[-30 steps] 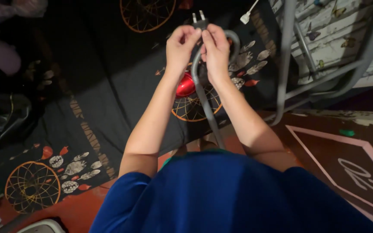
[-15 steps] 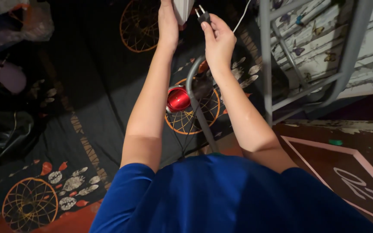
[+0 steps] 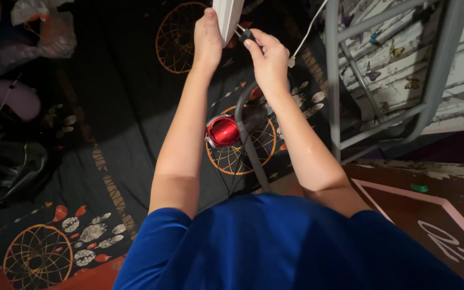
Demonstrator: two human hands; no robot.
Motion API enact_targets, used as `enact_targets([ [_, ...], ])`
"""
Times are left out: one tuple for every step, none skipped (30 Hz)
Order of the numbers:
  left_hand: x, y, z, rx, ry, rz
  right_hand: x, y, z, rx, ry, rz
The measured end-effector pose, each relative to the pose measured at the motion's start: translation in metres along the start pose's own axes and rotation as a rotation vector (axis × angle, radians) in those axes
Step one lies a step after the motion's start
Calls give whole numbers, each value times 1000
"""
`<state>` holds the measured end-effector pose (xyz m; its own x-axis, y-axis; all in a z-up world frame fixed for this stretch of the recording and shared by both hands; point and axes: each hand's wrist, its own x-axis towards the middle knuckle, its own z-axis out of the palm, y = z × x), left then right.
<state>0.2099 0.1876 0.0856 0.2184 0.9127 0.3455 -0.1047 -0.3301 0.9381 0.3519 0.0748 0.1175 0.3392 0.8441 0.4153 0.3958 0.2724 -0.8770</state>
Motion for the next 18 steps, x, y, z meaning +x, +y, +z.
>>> enact_targets([
  [-1,4,-1,2,0,-3,0,-1,2,1,-1,3],
  [-3,8,-3,2,-17,2,0,-2,5,-20,3,-11],
  [-6,12,-6,2,-34,7,0,-4,8,-41,7,-25],
  [-7,14,-8,4,-30,0,0,-8,9,-39,1,-20],
  [-8,17,-11,1,-42,-3,1,-13,9,-99,-1,-68],
  [-9,20,-13,-3,-53,-6,2,-17,10,-160,-5,-118],
  [-11,22,-13,-2,-47,-11,5,-21,8,-159,-12,-115],
  [-11,26,-14,-22,-52,-15,10,-25,7,-245,-12,-166],
  [-11,30,-14,-44,-58,-20,14,-29,6,-331,-11,-218],
  [-12,30,-13,-40,-52,-18,15,-28,7,-326,-15,-221],
  [-12,29,-12,-33,-36,-14,16,-28,9,-305,-9,-231],
  [-13,28,-10,-29,-19,-10,16,-27,10,-286,-3,-240],
  [-11,26,-10,-28,-14,-9,16,-27,12,-284,-8,-242],
  [-11,24,-10,-10,9,-10,14,-27,14,-264,20,-272],
  [-11,21,-9,7,32,-10,12,-26,15,-244,47,-301],
  [-13,14,-9,10,36,-23,9,-28,19,-242,39,-292],
  [-15,7,-9,16,59,-16,7,-30,22,-196,64,-246],
  [-16,1,-8,20,81,-5,5,-31,25,-153,91,-203],
])
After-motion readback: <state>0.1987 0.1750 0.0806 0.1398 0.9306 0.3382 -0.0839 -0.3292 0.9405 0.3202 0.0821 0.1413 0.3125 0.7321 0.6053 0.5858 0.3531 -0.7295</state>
